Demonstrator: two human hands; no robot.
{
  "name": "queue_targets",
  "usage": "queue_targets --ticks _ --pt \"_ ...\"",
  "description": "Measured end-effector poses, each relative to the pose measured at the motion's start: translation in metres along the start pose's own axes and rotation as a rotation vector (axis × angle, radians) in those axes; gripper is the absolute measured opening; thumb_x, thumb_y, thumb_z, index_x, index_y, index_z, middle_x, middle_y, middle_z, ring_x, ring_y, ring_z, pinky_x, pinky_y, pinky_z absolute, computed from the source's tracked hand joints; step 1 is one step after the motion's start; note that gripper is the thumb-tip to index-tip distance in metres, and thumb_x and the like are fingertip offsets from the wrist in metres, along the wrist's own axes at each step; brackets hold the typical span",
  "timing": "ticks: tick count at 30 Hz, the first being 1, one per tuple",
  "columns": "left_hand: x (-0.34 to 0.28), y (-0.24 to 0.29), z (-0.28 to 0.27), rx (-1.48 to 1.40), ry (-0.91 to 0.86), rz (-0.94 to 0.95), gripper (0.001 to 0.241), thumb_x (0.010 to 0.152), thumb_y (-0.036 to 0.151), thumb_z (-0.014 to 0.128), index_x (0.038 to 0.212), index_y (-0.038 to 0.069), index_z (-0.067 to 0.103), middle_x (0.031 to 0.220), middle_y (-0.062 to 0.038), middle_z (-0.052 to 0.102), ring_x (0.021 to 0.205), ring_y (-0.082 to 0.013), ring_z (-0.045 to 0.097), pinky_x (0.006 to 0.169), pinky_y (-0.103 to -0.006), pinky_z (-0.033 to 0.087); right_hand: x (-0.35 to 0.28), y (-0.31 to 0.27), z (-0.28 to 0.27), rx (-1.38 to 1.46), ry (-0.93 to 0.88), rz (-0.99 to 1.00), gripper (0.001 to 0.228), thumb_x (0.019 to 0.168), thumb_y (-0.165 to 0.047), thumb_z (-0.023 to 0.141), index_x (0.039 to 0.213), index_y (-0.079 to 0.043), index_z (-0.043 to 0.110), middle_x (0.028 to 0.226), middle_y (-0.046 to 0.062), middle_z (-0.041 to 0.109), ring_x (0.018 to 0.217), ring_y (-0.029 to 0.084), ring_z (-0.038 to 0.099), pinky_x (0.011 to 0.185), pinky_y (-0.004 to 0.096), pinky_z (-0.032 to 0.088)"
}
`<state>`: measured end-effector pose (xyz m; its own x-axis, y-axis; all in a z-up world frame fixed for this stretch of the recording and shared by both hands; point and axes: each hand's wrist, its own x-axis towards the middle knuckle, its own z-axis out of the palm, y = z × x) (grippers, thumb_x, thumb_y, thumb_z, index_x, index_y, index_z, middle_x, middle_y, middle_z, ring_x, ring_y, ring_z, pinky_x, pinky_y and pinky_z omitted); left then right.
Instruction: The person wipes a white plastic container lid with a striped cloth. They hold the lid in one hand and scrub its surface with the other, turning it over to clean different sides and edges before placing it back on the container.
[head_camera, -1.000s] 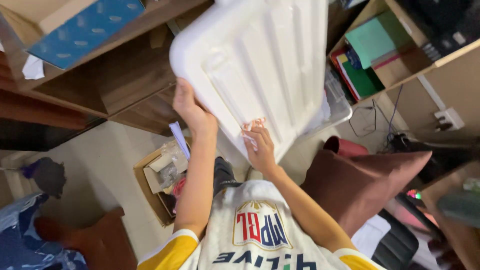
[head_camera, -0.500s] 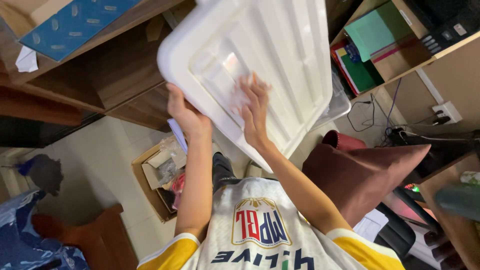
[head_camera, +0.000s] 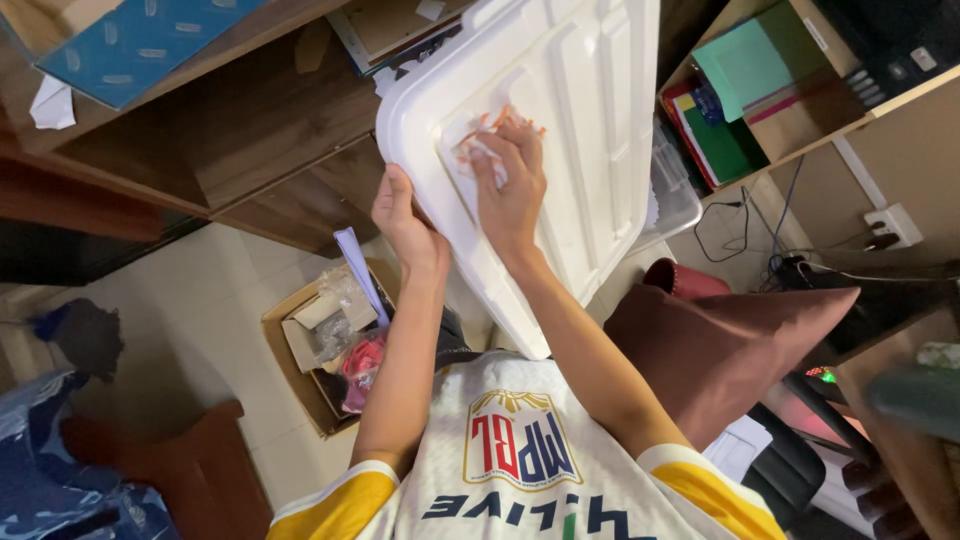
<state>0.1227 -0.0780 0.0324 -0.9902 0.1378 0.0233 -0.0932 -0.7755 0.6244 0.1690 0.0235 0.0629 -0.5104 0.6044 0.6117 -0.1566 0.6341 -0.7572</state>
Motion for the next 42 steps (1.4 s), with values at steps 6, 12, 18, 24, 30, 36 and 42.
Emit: queue_targets --ticks 6,12,18,24,30,36,42 --pt "-0.001 -0.003 -0.001 0.013 -0.041 -0.001 0.041 0.106 0.034 0.065 0.117 -0.006 0.066 0.107 -0.010 0.072 0.093 -0.0176 0.067 0.085 -0.0317 0.053 -0.006 -0.003 -0.004 -0.070 -0.094 -0.266 0.021 0.086 0.005 0.070 0.104 -0.006 0.071 0.105 0.010 0.068 0.106 0.032 0.065 0.101 0.046 0.048" --pt "-0.003 -0.003 0.000 0.041 0.008 0.000 0.037 0.103 0.032 0.064 0.114 -0.004 0.067 0.105 -0.008 0.072 0.092 -0.0156 0.067 0.084 -0.0300 0.054 -0.017 0.011 0.009 0.052 0.057 0.064 0.029 0.088 0.005 0.070 0.114 -0.003 0.061 0.111 0.013 0.068 0.108 0.031 0.070 0.096 0.039 0.055" --pt "-0.005 0.007 0.003 0.030 -0.034 -0.008 0.035 0.105 0.031 0.064 0.110 -0.004 0.067 0.101 -0.008 0.071 0.088 -0.0158 0.067 0.081 -0.0309 0.054 -0.010 0.025 0.007 0.072 0.017 0.114 0.025 0.093 0.003 0.070 0.115 -0.004 0.061 0.108 0.012 0.069 0.104 0.027 0.071 0.091 0.036 0.057" --pt "-0.004 -0.002 -0.005 0.081 -0.031 0.031 0.032 0.104 0.030 0.064 0.103 -0.002 0.067 0.098 -0.006 0.071 0.087 -0.0139 0.065 0.080 -0.0298 0.052 -0.021 -0.007 -0.001 0.055 -0.030 -0.185 0.023 0.088 0.002 0.075 0.105 -0.008 0.063 0.103 0.010 0.070 0.101 0.027 0.069 0.092 0.040 0.055" --pt "-0.007 -0.009 -0.007 0.188 -0.104 0.132 0.033 0.107 0.030 0.066 0.089 0.002 0.061 0.089 0.000 0.062 0.082 -0.0079 0.052 0.075 -0.0251 0.043 -0.004 0.009 -0.015 0.721 0.120 0.512 0.023 0.099 -0.002 0.068 0.120 -0.002 0.062 0.098 0.019 0.075 0.067 0.021 0.059 0.052 0.031 0.042" --pt "-0.013 -0.012 -0.003 0.322 -0.102 0.126 0.035 0.106 0.029 0.065 0.080 0.006 0.056 0.080 0.005 0.054 0.075 -0.0047 0.043 0.066 -0.0237 0.035 -0.015 0.001 -0.015 -0.025 -0.020 -0.151 0.028 0.101 -0.001 0.069 0.127 -0.004 0.060 0.121 0.012 0.063 0.110 0.029 0.063 0.093 0.039 0.054" --pt "-0.018 -0.019 -0.007 0.325 -0.073 0.079 0.036 0.106 0.027 0.066 0.078 0.006 0.056 0.076 0.006 0.052 0.071 -0.0033 0.039 0.062 -0.0233 0.030 -0.011 0.007 -0.005 0.111 -0.026 0.094 0.032 0.089 0.006 0.059 0.119 0.004 0.049 0.115 0.016 0.051 0.109 0.032 0.056 0.101 0.041 0.047"
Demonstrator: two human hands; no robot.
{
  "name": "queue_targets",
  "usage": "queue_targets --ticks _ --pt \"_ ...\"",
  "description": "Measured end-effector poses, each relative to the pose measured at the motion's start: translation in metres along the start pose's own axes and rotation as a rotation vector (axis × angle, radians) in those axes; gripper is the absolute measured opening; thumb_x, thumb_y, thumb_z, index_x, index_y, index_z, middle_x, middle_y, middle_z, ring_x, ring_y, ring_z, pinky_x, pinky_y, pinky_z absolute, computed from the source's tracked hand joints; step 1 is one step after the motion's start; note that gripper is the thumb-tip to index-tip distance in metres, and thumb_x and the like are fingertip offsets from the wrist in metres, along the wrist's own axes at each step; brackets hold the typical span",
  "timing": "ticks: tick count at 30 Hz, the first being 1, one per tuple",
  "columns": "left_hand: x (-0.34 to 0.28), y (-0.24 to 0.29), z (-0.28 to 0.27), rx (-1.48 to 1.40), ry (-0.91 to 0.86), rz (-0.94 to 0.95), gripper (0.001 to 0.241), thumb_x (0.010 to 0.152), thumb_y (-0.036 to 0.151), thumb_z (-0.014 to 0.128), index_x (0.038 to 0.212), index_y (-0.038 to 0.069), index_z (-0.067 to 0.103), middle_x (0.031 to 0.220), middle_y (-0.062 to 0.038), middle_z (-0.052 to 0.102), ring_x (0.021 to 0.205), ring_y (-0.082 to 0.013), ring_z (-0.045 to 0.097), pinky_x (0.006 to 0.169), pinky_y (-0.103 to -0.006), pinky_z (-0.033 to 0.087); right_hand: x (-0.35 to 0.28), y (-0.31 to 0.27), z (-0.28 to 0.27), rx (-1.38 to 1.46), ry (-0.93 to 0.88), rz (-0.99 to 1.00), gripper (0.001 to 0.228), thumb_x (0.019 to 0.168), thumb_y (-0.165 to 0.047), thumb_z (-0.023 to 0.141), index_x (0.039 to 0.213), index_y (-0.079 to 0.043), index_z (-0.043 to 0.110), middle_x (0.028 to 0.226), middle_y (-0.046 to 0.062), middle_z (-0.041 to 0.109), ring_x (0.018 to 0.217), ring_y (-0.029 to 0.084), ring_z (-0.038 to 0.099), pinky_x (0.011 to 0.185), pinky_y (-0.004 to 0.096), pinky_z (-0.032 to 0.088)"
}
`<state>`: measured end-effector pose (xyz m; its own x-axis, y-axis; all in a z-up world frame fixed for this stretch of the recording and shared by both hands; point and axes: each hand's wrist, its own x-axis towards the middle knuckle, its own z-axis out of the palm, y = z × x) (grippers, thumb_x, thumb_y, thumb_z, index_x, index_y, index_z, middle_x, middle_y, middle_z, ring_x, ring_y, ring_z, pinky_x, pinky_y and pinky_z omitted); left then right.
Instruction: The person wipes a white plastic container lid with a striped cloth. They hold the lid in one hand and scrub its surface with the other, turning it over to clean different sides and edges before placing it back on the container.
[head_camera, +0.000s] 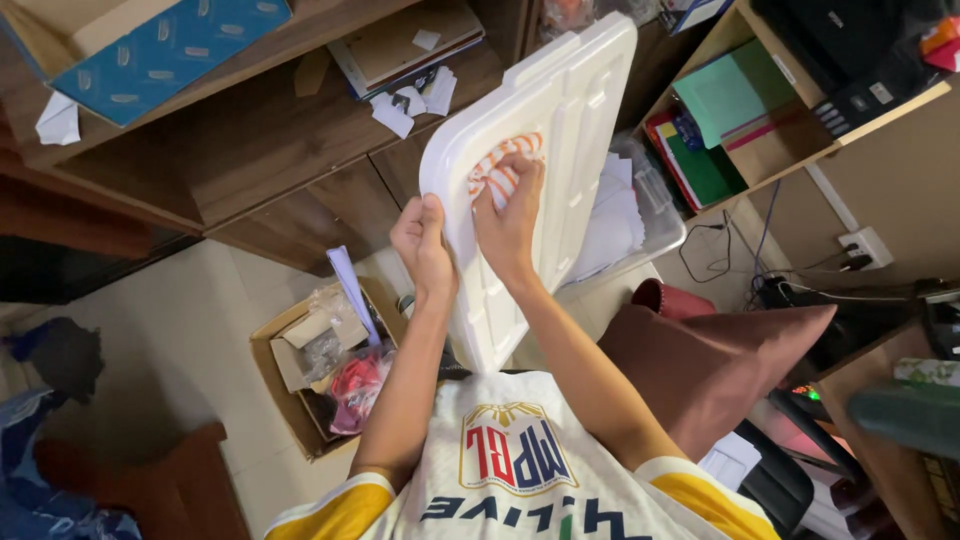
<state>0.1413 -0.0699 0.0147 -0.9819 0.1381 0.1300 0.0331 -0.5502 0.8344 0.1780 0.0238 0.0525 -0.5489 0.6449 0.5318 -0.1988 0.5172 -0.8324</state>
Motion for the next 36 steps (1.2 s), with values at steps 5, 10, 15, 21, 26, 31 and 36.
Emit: queue_targets --ticks 5,10,15,21,26,31,36 --pt "-0.005 -0.002 -0.005 -0.045 0.009 -0.061 0.035 0.104 0.027 0.065 0.078 0.005 0.058 0.077 0.004 0.057 0.071 -0.0048 0.044 0.063 -0.0238 0.035 0.001 0.018 0.008 0.067 0.085 0.079 0.020 0.096 0.006 0.058 0.115 0.001 0.051 0.111 0.015 0.055 0.106 0.028 0.058 0.100 0.037 0.047" --pt "0.000 -0.005 -0.016 -0.156 -0.029 -0.057 0.033 0.107 0.028 0.065 0.085 0.004 0.059 0.085 0.000 0.061 0.079 -0.0074 0.050 0.073 -0.0251 0.042 -0.001 0.008 0.000 0.128 0.046 0.253 0.018 0.101 -0.003 0.060 0.117 -0.001 0.054 0.102 0.012 0.063 0.093 0.027 0.062 0.086 0.033 0.051" --pt "0.027 0.026 -0.011 -0.278 0.085 -0.067 0.031 0.100 0.027 0.065 0.107 -0.003 0.067 0.104 -0.008 0.070 0.094 -0.0163 0.065 0.087 -0.0315 0.053 -0.051 0.039 -0.007 -0.167 -0.139 -0.153 0.037 0.093 -0.002 0.071 0.125 0.000 0.053 0.119 0.023 0.052 0.113 0.038 0.053 0.100 0.045 0.045" --pt "0.035 0.049 -0.014 -0.325 0.055 0.003 0.034 0.101 0.033 0.063 0.105 -0.001 0.065 0.099 -0.005 0.068 0.090 -0.0134 0.063 0.082 -0.0296 0.051 -0.093 0.079 -0.015 -0.163 -0.238 -0.031 0.059 0.088 -0.005 0.079 0.134 -0.001 0.044 0.127 0.022 0.052 0.118 0.038 0.053 0.104 0.046 0.045" --pt "0.034 0.044 -0.013 -0.238 -0.062 0.135 0.035 0.107 0.032 0.066 0.093 0.001 0.061 0.090 -0.002 0.063 0.082 -0.0100 0.055 0.076 -0.0263 0.045 -0.031 0.013 0.010 -0.089 -0.069 -0.146 0.075 0.086 -0.003 0.080 0.146 0.000 0.037 0.135 0.022 0.050 0.124 0.037 0.055 0.109 0.048 0.043" --pt "0.031 0.045 -0.011 -0.219 -0.071 0.117 0.035 0.106 0.032 0.067 0.090 0.001 0.060 0.088 -0.003 0.064 0.078 -0.0099 0.056 0.072 -0.0258 0.045 0.016 -0.031 0.022 0.127 -0.039 -0.036 0.071 0.083 -0.003 0.077 0.144 -0.004 0.042 0.132 0.017 0.052 0.116 0.030 0.063 0.097 0.038 0.058" --pt "0.029 0.052 -0.014 -0.247 -0.031 0.082 0.036 0.106 0.033 0.067 0.096 -0.001 0.063 0.091 -0.006 0.066 0.081 -0.0122 0.060 0.074 -0.0274 0.048 0.017 -0.029 0.019 -0.035 -0.031 -0.100 0.053 0.085 -0.001 0.077 0.134 -0.003 0.056 0.123 0.013 0.061 0.112 0.028 0.067 0.100 0.037 0.057"
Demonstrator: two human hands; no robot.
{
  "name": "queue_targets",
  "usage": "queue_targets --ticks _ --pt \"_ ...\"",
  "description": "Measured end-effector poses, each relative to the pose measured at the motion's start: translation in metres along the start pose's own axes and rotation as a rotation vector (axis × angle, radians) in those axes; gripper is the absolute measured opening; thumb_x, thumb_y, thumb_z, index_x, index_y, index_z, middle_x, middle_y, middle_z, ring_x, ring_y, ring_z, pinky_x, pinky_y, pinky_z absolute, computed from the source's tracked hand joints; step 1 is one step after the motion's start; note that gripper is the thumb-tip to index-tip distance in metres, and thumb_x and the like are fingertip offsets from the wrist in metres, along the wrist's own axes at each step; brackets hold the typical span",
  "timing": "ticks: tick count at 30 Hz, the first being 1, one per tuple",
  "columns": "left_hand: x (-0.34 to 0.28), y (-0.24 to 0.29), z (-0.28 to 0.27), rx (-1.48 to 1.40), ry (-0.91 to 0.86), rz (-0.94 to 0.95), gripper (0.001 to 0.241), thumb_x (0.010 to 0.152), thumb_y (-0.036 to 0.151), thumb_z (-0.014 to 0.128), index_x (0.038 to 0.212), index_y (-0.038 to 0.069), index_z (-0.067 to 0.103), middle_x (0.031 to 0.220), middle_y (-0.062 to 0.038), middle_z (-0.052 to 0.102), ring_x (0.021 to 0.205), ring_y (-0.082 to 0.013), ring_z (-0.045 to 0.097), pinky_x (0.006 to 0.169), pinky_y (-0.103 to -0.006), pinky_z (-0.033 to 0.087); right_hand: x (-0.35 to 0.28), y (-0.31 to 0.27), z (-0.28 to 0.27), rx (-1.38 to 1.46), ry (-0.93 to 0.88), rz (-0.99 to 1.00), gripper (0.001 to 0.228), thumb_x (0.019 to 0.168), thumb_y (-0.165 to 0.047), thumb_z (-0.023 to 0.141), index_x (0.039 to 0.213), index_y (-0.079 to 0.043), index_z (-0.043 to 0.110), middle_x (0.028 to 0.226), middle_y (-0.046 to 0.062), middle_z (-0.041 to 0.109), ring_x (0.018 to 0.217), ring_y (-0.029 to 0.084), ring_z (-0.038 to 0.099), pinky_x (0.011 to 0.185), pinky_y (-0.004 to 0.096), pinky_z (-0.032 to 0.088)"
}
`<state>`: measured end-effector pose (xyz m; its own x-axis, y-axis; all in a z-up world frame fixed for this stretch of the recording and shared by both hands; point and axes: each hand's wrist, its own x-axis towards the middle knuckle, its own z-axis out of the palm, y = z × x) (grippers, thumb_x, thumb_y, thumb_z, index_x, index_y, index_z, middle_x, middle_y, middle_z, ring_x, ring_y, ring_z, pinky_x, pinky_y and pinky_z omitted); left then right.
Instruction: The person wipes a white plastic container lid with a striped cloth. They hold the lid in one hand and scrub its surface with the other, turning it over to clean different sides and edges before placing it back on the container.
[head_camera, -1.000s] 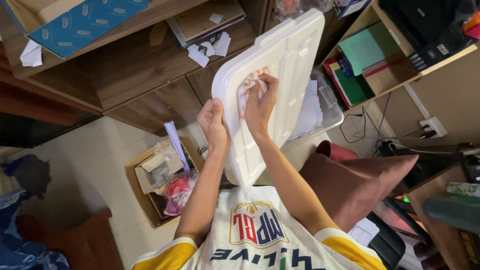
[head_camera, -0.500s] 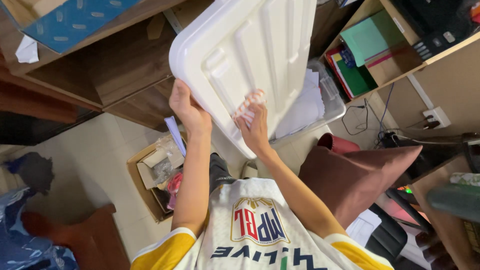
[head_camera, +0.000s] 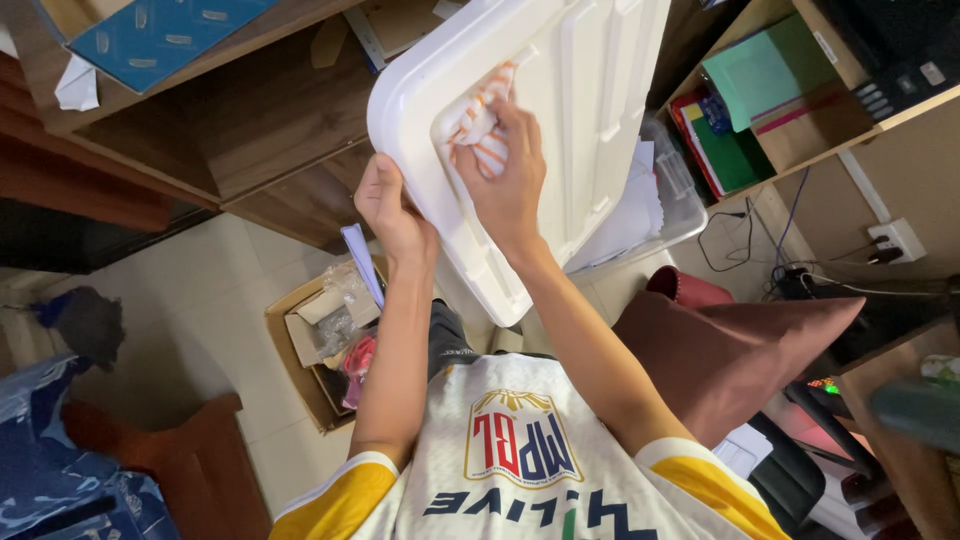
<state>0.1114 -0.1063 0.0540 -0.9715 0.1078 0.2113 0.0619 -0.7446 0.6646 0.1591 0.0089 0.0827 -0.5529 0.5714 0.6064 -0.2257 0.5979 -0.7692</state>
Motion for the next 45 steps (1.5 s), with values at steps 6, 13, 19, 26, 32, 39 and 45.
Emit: queue_targets --ticks 6,13,19,26,32,39,45 --pt "0.010 0.007 0.002 -0.033 0.056 -0.047 0.044 0.102 0.037 0.067 0.115 -0.005 0.065 0.107 -0.008 0.069 0.097 -0.0151 0.065 0.087 -0.0297 0.053 -0.044 0.020 -0.021 -0.043 -0.153 -0.024 0.062 0.082 -0.005 0.080 0.136 0.003 0.051 0.116 0.021 0.053 0.108 0.035 0.057 0.091 0.037 0.055" --pt "0.014 0.013 0.005 -0.033 0.043 -0.053 0.046 0.101 0.040 0.067 0.116 -0.004 0.065 0.111 -0.008 0.069 0.102 -0.0150 0.064 0.091 -0.0302 0.052 -0.075 0.073 -0.020 -0.069 -0.167 0.039 0.033 0.095 -0.001 0.068 0.128 -0.001 0.061 0.118 0.017 0.062 0.106 0.030 0.066 0.090 0.037 0.055" --pt "0.011 -0.016 -0.024 -0.026 -0.065 -0.021 0.039 0.110 0.035 0.068 0.093 0.001 0.059 0.095 -0.003 0.064 0.087 -0.0108 0.056 0.079 -0.0267 0.046 -0.010 0.018 0.000 0.121 0.001 0.112 0.028 0.106 -0.005 0.059 0.134 -0.002 0.060 0.116 0.013 0.061 0.105 0.024 0.066 0.090 0.034 0.054" --pt "0.012 -0.008 -0.022 -0.043 0.035 -0.047 0.040 0.105 0.035 0.068 0.112 -0.004 0.064 0.107 -0.009 0.070 0.098 -0.0168 0.064 0.091 -0.0319 0.052 -0.020 0.020 0.010 0.036 -0.048 0.060 0.031 0.109 -0.007 0.057 0.140 -0.003 0.057 0.122 0.014 0.061 0.110 0.028 0.063 0.096 0.037 0.052" --pt "0.023 0.015 -0.024 -0.068 0.145 -0.043 0.055 0.100 0.040 0.066 0.130 -0.006 0.061 0.124 -0.014 0.068 0.114 -0.0239 0.066 0.100 -0.0405 0.055 -0.107 0.069 -0.012 -0.257 -0.171 -0.149 0.064 0.093 -0.010 0.069 0.147 0.005 0.040 0.148 0.027 0.045 0.134 0.047 0.044 0.120 0.056 0.028" --pt "0.039 0.032 -0.028 -0.060 0.118 0.057 0.060 0.102 0.044 0.066 0.134 -0.007 0.058 0.130 -0.015 0.065 0.119 -0.0247 0.064 0.104 -0.0425 0.054 -0.175 0.150 -0.053 -0.288 -0.380 -0.001 0.062 0.090 -0.008 0.072 0.145 0.002 0.046 0.145 0.026 0.048 0.136 0.045 0.046 0.118 0.052 0.037" --pt "0.044 0.036 -0.035 -0.081 0.131 0.091 0.058 0.104 0.042 0.064 0.134 -0.007 0.058 0.125 -0.014 0.066 0.114 -0.0241 0.066 0.100 -0.0416 0.055 -0.174 0.149 -0.036 -0.099 -0.281 0.521 0.052 0.096 -0.015 0.067 0.145 -0.003 0.054 0.138 0.017 0.056 0.124 0.033 0.061 0.103 0.036 0.050"
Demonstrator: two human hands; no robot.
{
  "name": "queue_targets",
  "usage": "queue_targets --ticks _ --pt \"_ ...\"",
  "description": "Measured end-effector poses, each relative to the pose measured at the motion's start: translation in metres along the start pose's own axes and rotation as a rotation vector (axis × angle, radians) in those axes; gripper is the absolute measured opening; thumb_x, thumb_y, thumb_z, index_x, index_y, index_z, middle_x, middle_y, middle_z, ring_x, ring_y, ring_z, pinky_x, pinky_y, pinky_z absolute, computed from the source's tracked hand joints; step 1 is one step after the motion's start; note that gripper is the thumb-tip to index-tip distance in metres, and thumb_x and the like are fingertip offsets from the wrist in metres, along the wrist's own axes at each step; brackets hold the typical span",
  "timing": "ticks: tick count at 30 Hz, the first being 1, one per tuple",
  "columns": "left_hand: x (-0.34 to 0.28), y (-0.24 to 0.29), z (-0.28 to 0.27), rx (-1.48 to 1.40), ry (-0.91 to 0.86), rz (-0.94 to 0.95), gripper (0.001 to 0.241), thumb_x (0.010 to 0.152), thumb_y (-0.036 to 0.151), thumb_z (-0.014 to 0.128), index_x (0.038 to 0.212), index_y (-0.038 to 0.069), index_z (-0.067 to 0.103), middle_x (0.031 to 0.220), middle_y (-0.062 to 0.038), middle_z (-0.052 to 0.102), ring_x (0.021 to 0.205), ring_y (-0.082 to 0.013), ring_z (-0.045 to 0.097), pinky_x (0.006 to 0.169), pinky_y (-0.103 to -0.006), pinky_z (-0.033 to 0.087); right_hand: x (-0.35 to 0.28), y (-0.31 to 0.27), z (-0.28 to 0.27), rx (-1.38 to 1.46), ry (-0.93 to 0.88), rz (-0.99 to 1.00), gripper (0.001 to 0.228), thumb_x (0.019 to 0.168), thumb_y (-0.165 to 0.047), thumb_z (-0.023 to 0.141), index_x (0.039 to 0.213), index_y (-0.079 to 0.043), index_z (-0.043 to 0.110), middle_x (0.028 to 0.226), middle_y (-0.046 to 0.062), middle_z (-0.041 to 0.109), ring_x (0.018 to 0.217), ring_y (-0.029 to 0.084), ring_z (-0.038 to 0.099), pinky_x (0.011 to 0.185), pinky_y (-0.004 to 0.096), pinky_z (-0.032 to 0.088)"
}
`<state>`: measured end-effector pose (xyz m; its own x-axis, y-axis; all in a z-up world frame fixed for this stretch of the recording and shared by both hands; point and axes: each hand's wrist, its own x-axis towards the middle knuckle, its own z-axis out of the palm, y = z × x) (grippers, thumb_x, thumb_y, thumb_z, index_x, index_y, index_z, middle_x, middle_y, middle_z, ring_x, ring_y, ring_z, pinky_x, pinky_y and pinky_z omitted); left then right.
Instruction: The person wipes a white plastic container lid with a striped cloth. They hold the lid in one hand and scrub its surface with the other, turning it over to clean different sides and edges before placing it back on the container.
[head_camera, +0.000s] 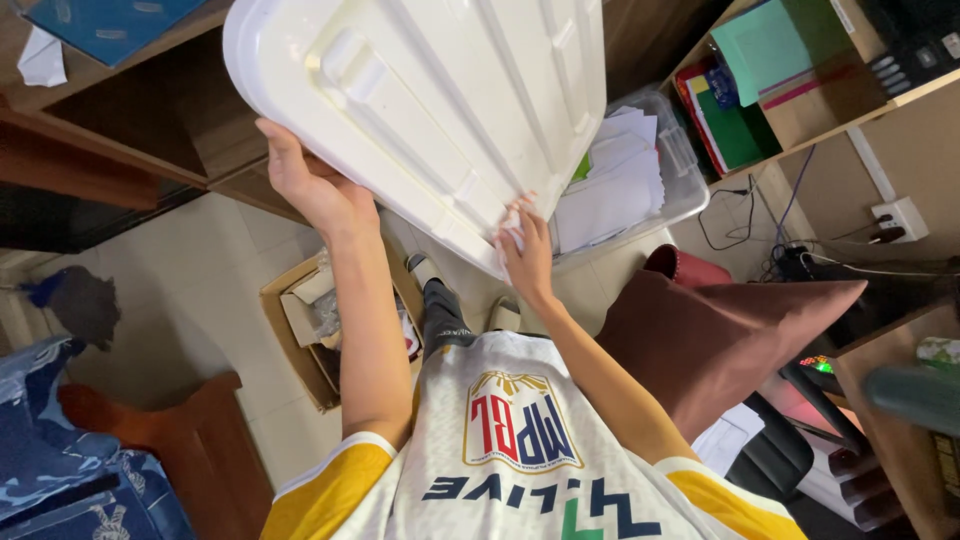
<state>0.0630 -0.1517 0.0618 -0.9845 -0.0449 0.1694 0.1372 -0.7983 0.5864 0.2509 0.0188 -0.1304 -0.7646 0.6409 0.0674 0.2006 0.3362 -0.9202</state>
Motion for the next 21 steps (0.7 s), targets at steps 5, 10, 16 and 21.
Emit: queue_targets --ticks 5,10,16,21 --pt "-0.016 -0.010 0.021 0.072 0.001 0.016 0.053 0.102 0.041 0.064 0.126 -0.006 0.061 0.119 -0.013 0.070 0.108 -0.0211 0.068 0.096 -0.0386 0.057 0.024 -0.070 0.020 -0.075 0.083 -0.354 0.054 0.092 -0.010 0.076 0.141 0.000 0.055 0.140 0.020 0.054 0.133 0.037 0.053 0.110 0.041 0.045" --pt "-0.033 -0.021 0.027 0.162 -0.055 0.061 0.045 0.105 0.038 0.065 0.111 -0.006 0.065 0.107 -0.009 0.070 0.099 -0.0170 0.065 0.090 -0.0324 0.053 0.052 -0.130 0.015 0.023 0.174 -0.520 0.051 0.091 -0.005 0.073 0.139 0.003 0.056 0.134 0.023 0.054 0.125 0.035 0.054 0.105 0.039 0.047" --pt "-0.044 -0.029 0.014 0.243 -0.097 0.031 0.040 0.107 0.034 0.066 0.088 -0.001 0.058 0.086 -0.001 0.060 0.080 -0.0091 0.051 0.074 -0.0261 0.041 0.111 -0.171 -0.039 0.743 0.275 -0.218 0.014 0.110 -0.013 0.053 0.120 -0.004 0.056 0.104 0.007 0.062 0.093 0.015 0.060 0.085 0.030 0.053" --pt "-0.040 -0.034 -0.001 0.377 -0.235 -0.044 0.044 0.106 0.034 0.067 0.078 0.003 0.055 0.075 0.006 0.050 0.069 -0.0049 0.038 0.062 -0.0260 0.028 0.131 -0.223 -0.106 -0.169 0.190 -0.778 0.064 0.091 -0.013 0.084 0.147 -0.003 0.053 0.125 0.018 0.047 0.113 0.029 0.054 0.102 0.042 0.050"
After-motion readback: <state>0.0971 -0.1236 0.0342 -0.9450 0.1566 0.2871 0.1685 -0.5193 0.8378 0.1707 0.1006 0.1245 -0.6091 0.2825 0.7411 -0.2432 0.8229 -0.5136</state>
